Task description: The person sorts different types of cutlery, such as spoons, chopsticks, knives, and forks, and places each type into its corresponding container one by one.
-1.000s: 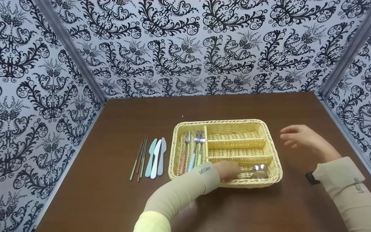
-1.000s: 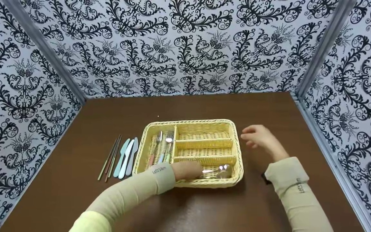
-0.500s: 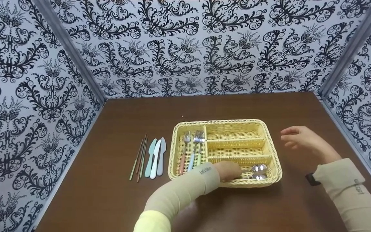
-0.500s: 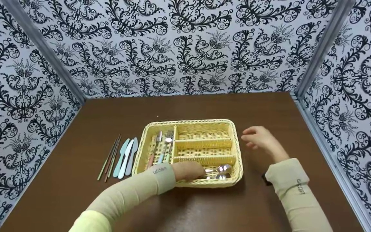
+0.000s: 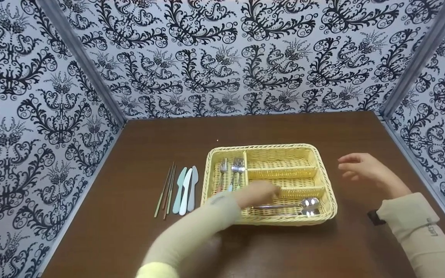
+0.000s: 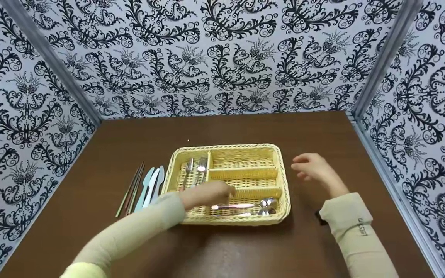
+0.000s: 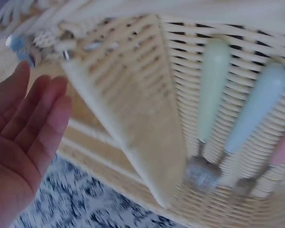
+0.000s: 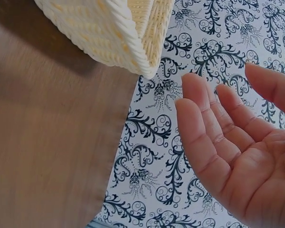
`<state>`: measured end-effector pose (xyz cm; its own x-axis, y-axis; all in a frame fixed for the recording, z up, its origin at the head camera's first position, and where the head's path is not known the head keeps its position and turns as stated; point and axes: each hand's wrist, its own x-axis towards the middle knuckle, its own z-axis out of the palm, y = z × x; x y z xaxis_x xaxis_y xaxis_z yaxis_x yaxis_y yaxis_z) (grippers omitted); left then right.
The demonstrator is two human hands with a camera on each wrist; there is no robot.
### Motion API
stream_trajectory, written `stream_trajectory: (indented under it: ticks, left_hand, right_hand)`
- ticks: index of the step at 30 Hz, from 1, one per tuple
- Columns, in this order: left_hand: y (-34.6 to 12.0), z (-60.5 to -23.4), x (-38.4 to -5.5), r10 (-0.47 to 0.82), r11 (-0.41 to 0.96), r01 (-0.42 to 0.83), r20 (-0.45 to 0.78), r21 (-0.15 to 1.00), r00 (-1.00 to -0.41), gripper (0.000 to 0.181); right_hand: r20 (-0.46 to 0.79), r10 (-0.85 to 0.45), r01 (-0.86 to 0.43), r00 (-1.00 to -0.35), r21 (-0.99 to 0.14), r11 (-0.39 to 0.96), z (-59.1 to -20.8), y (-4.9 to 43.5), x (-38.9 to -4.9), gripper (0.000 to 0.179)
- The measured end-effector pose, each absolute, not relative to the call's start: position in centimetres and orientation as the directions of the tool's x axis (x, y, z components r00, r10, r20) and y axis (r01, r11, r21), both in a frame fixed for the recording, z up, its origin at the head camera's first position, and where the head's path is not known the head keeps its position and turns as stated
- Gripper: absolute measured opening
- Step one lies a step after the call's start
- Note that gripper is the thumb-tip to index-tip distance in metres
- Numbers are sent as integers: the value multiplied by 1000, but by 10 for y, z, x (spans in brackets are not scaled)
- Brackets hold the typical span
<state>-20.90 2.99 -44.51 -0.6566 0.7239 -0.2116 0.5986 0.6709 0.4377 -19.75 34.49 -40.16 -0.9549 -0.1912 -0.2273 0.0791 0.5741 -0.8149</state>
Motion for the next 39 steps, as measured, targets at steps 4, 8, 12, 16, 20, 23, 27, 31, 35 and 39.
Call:
stream_trajectory:
  ticks: [4, 8, 12, 16, 20, 23, 27, 31, 35, 39]
  left_hand:
    - [-23, -439, -228, 663, 619, 587, 52, 522, -746, 29]
    - [-87, -448, -247, 397, 609, 426, 208, 669, -894, 24]
    - [-149, -464, -254, 137, 727, 225, 184, 649, -973, 23]
    - [-201, -481, -247, -37, 849, -11, 38, 528, -999, 33]
    - [-241, -493, -234, -165, 900, -190, -96, 392, -982, 33]
    - [-260, -500, -228, -228, 897, -278, -180, 343, -957, 28]
    - [-268, -503, -227, -249, 877, -323, -237, 355, -939, 28]
    - [-264, -502, -228, -225, 845, -330, -282, 420, -933, 27]
    - [-256, -498, -226, -190, 806, -348, -348, 479, -918, 24]
    - [-249, -496, -223, -185, 827, -333, -341, 454, -922, 20]
  right_hand:
    - [-215, -172, 80, -961, -814, 575, -405, 350, -195, 52]
    - [-219, -168, 86, -961, -817, 569, -411, 357, -193, 52]
    - [-221, -182, 86, -958, -829, 553, -417, 362, -191, 50]
    - [-238, -182, 115, -954, -853, 510, -418, 362, -189, 49]
    - [-246, -186, 126, -951, -861, 493, -418, 360, -190, 50]
    - [-243, -186, 121, -952, -857, 501, -417, 358, -190, 52]
    - [-252, -180, 132, -951, -855, 501, -418, 358, -191, 52]
    - [-265, -183, 144, -947, -857, 494, -420, 357, -191, 53]
    - [-275, -188, 152, -943, -857, 492, -422, 356, -192, 54]
    - [-271, -192, 141, -943, -850, 507, -423, 355, -193, 54]
